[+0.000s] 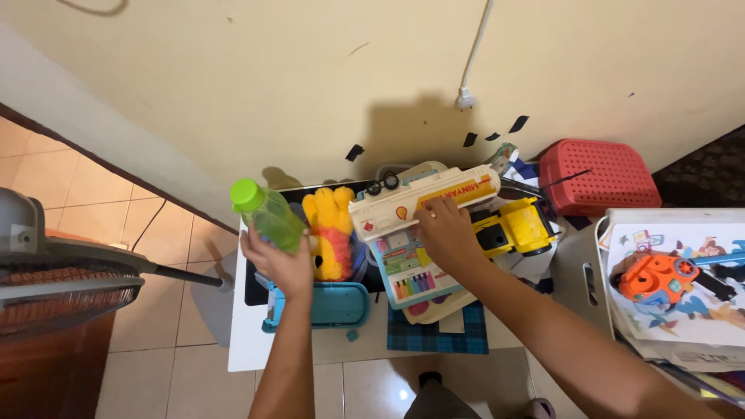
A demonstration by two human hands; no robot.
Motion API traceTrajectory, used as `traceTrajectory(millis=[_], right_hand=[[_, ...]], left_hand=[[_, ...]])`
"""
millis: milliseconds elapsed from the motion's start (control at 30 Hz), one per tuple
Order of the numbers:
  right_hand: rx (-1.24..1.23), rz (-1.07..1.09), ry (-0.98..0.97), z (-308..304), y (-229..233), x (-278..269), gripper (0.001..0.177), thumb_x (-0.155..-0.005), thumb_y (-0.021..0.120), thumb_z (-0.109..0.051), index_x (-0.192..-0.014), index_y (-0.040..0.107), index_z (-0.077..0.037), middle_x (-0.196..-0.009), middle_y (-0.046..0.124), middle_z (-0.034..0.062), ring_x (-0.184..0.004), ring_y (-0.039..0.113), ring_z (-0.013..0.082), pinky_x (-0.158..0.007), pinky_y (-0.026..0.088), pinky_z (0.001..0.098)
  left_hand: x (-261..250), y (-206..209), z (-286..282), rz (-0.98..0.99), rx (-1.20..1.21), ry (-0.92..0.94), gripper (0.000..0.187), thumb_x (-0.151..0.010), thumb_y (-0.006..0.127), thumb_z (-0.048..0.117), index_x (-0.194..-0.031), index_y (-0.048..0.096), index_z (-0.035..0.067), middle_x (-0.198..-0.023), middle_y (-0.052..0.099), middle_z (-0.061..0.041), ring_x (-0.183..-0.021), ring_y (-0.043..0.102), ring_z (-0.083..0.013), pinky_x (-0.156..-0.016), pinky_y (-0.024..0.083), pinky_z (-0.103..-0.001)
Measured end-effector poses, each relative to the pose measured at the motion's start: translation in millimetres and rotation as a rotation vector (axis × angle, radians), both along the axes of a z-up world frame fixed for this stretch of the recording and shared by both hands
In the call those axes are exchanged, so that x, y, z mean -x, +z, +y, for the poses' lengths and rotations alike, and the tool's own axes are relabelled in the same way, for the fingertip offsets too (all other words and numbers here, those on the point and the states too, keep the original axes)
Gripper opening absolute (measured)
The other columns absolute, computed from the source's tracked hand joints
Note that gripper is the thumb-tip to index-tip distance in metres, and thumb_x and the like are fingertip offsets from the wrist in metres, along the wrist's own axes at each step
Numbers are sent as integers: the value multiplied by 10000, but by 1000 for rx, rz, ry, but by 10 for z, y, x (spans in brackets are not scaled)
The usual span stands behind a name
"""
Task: Tidying up a bed and organizing various toys and children's books on a desk.
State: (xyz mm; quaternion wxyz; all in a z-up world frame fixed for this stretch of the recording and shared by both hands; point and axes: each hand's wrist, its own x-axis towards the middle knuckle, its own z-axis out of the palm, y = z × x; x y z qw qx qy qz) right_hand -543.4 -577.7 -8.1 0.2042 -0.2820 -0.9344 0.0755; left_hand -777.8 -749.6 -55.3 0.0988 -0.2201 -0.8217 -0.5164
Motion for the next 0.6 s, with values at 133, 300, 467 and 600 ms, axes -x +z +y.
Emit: traceTrajectory(millis=[133,300,467,600], right_hand=[[-57,-8,-13,-26,119,-221,257,-819,713,-150,-1067,702,-86,-1193,624,142,-1196,546,332,-913,447,498],[-167,44,-8,11,348,-641,337,-819,689,-144,-1152,697,-91,-1288,585,173,-1289,488,375,-997,393,552],[-181,73,-60,62,793,-1339,365,-811,715,-195,-1165,690,-109,-1330,560,172,-1337,439,378,-1010,356,582],[-174,58,-100,100,1052,-2159,442,-768,746,-180,-1206,687,-157,-1377,538,157,-1372,408,380,-1050,339,572]], left_hand=[[-336,86,41,122,106,-70,921,-779,887,243,-1529,382,67,-1550,353,-265,-1459,341,-458,-1209,268,-557],[-920,288,276,112,138,-177,888,-774,873,314,-1493,412,71,-1514,371,-236,-1453,335,-433,-1212,227,-578],[-1630,675,623,181,150,-312,877,-759,850,301,-1492,417,88,-1553,334,-246,-1492,272,-453,-1178,195,-643],[-2309,1029,981,255,219,-413,834,-771,862,324,-1475,451,146,-1569,341,-221,-1510,257,-436,-1148,133,-737]])
